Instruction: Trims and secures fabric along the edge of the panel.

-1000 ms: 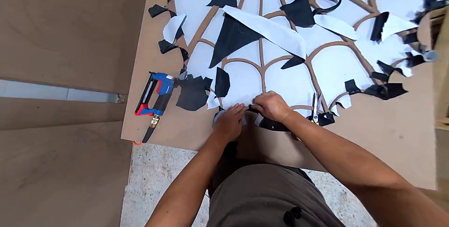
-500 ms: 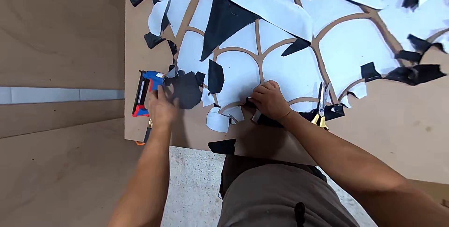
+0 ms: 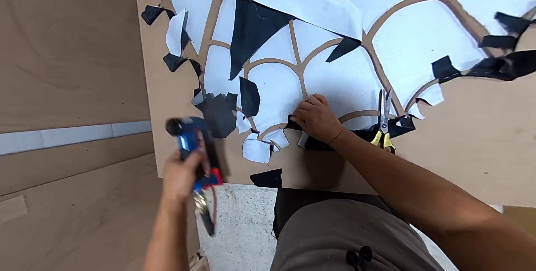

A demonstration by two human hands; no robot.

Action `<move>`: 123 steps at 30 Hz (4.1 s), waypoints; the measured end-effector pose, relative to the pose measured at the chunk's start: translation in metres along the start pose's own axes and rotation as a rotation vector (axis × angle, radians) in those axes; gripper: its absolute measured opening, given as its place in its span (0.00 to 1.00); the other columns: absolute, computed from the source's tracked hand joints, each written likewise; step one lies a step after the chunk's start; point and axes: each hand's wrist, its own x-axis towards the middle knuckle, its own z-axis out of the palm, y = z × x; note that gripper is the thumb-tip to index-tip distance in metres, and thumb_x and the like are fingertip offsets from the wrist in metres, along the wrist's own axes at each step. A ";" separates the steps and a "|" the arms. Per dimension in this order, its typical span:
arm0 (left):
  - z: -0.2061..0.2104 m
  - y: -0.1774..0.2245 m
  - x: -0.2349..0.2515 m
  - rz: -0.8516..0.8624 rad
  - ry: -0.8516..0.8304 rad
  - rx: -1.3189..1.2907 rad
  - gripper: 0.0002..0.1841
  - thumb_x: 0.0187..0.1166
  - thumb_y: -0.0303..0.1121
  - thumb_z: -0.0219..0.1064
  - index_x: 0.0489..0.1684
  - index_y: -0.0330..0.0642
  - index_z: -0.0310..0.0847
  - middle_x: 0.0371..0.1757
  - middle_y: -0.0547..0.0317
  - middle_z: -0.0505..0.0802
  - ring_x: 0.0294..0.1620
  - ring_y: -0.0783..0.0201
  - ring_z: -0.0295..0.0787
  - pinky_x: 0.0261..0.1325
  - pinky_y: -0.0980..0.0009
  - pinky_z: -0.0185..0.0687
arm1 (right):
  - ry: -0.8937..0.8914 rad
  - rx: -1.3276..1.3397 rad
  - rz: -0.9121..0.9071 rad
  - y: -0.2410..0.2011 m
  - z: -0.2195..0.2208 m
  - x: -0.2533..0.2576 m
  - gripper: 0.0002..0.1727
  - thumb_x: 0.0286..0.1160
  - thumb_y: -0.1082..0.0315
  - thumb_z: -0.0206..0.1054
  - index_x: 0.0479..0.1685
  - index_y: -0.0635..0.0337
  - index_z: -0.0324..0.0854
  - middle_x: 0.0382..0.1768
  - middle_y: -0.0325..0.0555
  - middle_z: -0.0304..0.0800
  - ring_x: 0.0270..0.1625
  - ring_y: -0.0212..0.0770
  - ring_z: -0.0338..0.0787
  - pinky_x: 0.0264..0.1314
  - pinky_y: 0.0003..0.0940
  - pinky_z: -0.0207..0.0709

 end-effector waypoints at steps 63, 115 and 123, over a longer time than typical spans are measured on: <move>0.155 0.030 -0.093 0.352 -0.297 0.372 0.15 0.70 0.43 0.76 0.54 0.56 0.92 0.33 0.68 0.95 0.31 0.71 0.92 0.40 0.61 0.92 | -0.185 0.068 -0.011 0.014 -0.044 -0.073 0.18 0.88 0.57 0.57 0.33 0.58 0.85 0.40 0.48 0.84 0.53 0.52 0.84 0.68 0.52 0.74; 0.209 0.039 0.010 0.124 -1.125 -0.023 0.13 0.87 0.32 0.63 0.34 0.31 0.80 0.16 0.54 0.85 0.12 0.64 0.81 0.19 0.70 0.81 | 0.105 0.985 1.414 -0.248 0.018 -0.139 0.38 0.61 0.34 0.78 0.64 0.51 0.78 0.38 0.39 0.90 0.38 0.38 0.90 0.46 0.41 0.87; 0.206 0.037 0.021 0.123 -1.249 -0.049 0.15 0.92 0.34 0.58 0.38 0.30 0.80 0.17 0.55 0.84 0.13 0.65 0.79 0.19 0.71 0.79 | 0.353 0.925 1.419 -0.242 0.053 -0.111 0.30 0.70 0.38 0.75 0.62 0.48 0.78 0.29 0.40 0.89 0.29 0.39 0.88 0.35 0.39 0.85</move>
